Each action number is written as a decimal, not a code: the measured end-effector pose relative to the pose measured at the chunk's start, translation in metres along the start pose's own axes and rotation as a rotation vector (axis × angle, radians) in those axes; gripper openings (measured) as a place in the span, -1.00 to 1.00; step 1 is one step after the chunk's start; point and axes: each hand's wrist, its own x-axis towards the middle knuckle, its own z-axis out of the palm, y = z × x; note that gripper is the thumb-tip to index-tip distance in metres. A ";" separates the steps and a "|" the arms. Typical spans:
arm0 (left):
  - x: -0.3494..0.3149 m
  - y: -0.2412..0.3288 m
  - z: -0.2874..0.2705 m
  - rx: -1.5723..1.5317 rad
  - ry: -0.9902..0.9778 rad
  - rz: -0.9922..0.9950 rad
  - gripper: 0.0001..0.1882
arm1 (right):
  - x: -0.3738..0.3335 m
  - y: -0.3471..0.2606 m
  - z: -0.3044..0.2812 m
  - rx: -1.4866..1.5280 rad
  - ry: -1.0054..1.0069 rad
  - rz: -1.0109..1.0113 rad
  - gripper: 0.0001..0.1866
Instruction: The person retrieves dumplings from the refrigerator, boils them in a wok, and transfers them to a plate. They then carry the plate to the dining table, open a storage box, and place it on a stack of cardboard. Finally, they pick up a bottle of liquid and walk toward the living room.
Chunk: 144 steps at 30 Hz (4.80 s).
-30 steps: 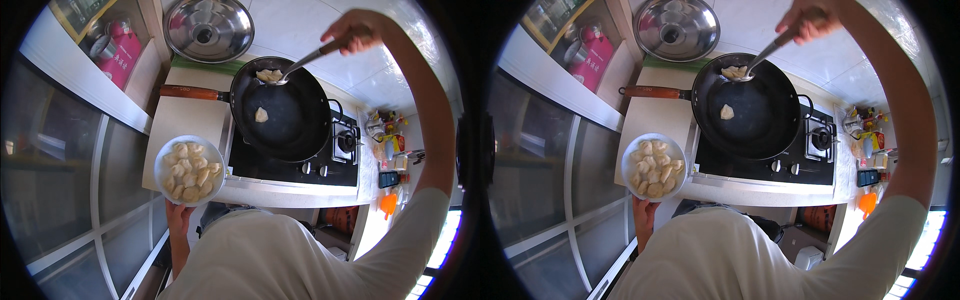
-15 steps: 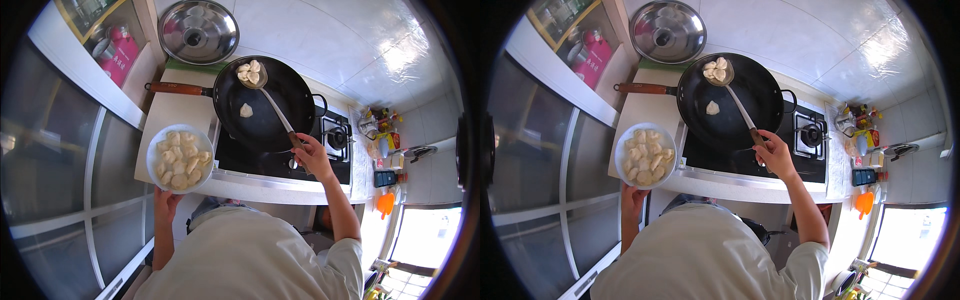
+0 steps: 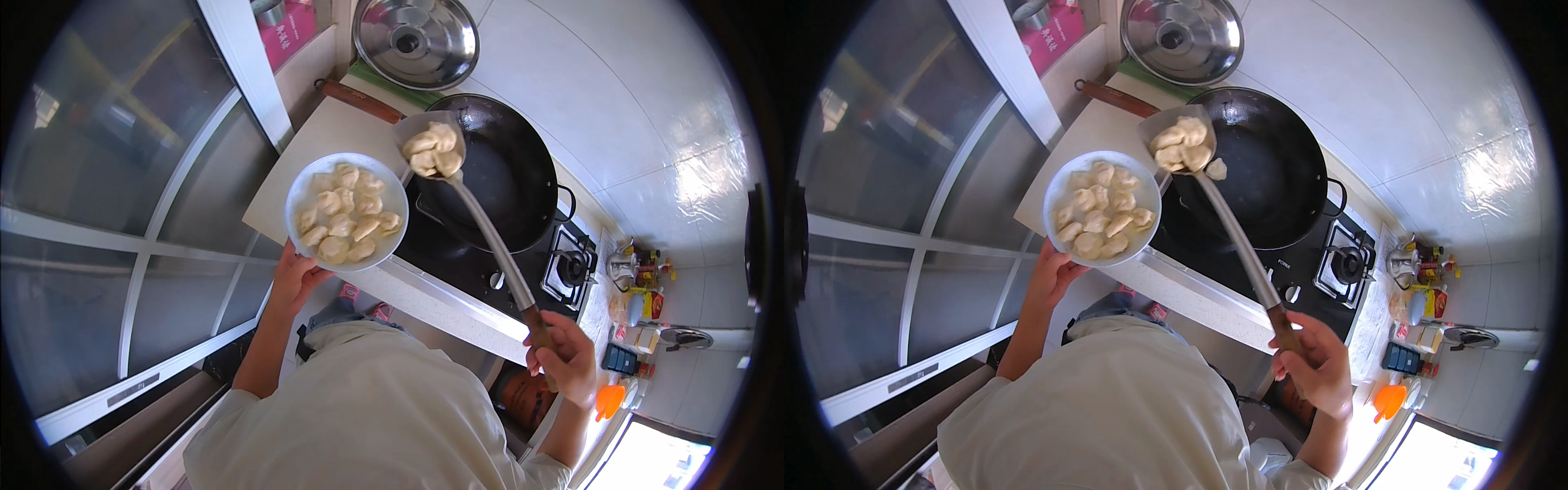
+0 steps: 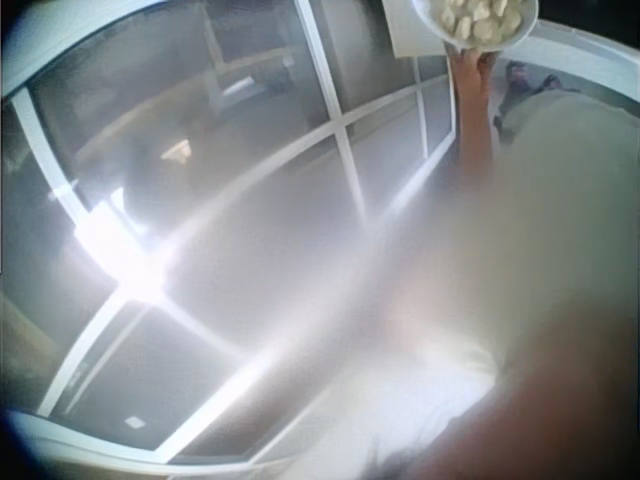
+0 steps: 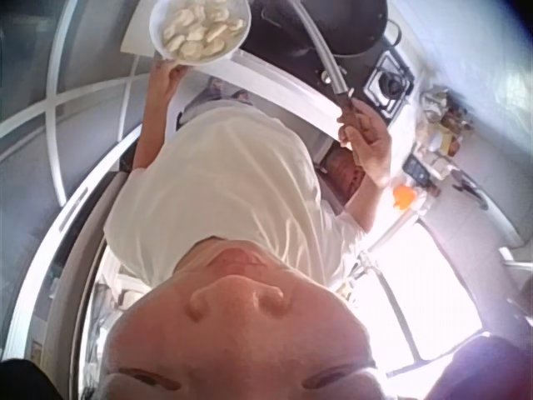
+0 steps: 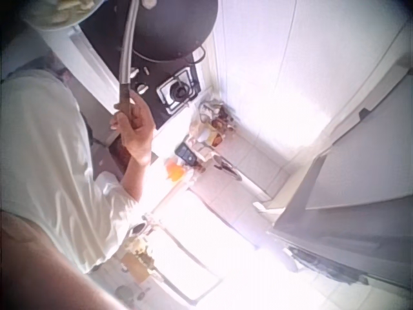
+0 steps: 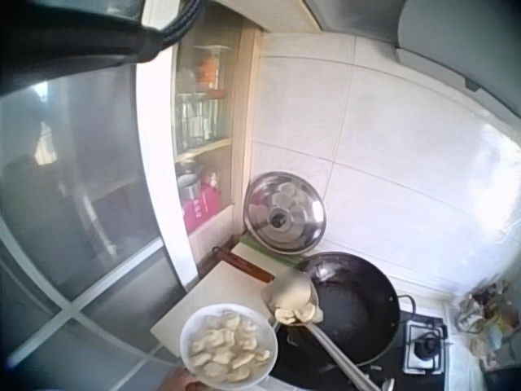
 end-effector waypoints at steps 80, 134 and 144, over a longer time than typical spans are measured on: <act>0.024 0.019 -0.005 -0.015 -0.114 0.040 -0.32 | -0.045 0.021 0.060 -0.344 0.132 -0.019 -0.47; -0.433 -0.173 -0.207 -0.677 0.678 0.978 -0.40 | 0.012 0.170 0.586 -0.967 -1.330 -2.136 -0.84; -0.495 -0.090 -0.314 -0.645 0.631 0.963 -0.42 | 0.041 0.165 0.688 -2.607 -0.682 -1.545 -0.69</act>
